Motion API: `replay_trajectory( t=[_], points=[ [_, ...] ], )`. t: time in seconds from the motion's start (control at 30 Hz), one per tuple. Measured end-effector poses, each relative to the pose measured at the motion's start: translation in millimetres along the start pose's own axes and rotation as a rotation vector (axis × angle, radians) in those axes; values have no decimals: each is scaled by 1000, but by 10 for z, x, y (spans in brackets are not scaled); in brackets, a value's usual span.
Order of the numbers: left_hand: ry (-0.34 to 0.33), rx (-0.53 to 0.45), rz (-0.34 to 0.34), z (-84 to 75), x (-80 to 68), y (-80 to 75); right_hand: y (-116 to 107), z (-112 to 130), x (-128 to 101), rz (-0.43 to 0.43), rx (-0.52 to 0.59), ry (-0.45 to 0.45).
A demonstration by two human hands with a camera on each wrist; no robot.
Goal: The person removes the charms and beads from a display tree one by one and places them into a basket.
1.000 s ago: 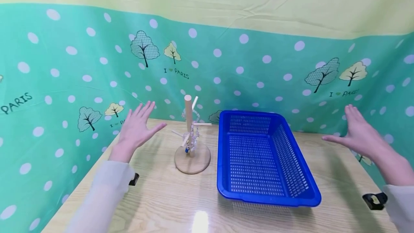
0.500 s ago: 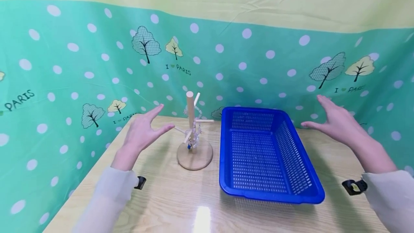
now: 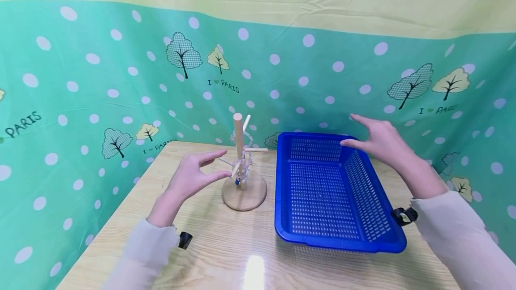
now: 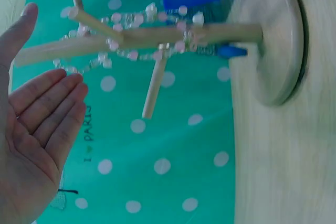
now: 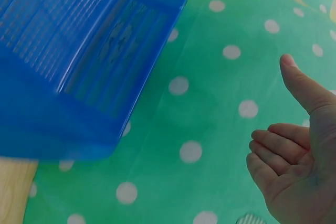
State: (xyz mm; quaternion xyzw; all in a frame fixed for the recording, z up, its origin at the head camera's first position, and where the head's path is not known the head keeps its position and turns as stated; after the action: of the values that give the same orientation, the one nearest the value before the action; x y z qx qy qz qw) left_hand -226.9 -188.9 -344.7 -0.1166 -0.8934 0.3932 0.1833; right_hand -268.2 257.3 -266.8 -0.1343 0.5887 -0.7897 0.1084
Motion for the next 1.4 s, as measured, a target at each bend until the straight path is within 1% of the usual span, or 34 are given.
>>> replay_trajectory(
  t=[0.07, 0.27, 0.33, 0.43, 0.53, 0.63, 0.77, 0.87, 1.07, 1.13, 1.27, 1.33, 1.4],
  points=[
    [18, -52, 12, -2, -4, 46, 32, 85, 60, -8, 10, -25],
    [18, -200, 35, 8, -8, 163, 172, 305, 241, -11, 68, -108],
    [20, -233, 34, 15, -9, 192, 229, 376, 304, 12, 126, -133],
    [30, -263, 22, 23, -13, 223, 311, 494, 405, 59, 243, -160],
    [32, -283, 10, 35, -22, 245, 394, 624, 517, 120, 363, -149],
    [29, -304, 5, 50, -25, 271, 490, 760, 627, 163, 444, -145],
    [25, -339, 8, 65, -32, 304, 644, 925, 772, 200, 522, -141],
    [29, -345, 4, 78, -45, 319, 776, 1032, 859, 226, 570, -137],
    [45, -294, -17, 94, -82, 325, 1032, 1192, 986, 314, 668, -141],
    [47, -292, -21, 99, -90, 327, 1103, 1235, 1022, 340, 700, -128],
    [54, -286, -24, 109, -87, 333, 1202, 1318, 1080, 370, 740, -103],
    [60, -282, -24, 111, -82, 332, 1238, 1353, 1106, 393, 791, -97],
    [65, -272, -25, 116, -84, 331, 1276, 1381, 1126, 411, 817, -105]
  ],
)
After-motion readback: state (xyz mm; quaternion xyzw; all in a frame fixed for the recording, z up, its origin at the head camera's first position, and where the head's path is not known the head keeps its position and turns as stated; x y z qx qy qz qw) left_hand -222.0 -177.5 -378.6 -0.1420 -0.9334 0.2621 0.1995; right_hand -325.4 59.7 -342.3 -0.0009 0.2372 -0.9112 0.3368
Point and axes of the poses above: each hand's wrist, its own x-axis towards the middle knuckle, its own y-axis out of the palm, z = x × y, the point moved 1 cm from there along x, towards the middle knuckle, and after that the axes turned 11 degrees about z, right-handed, at the moved point
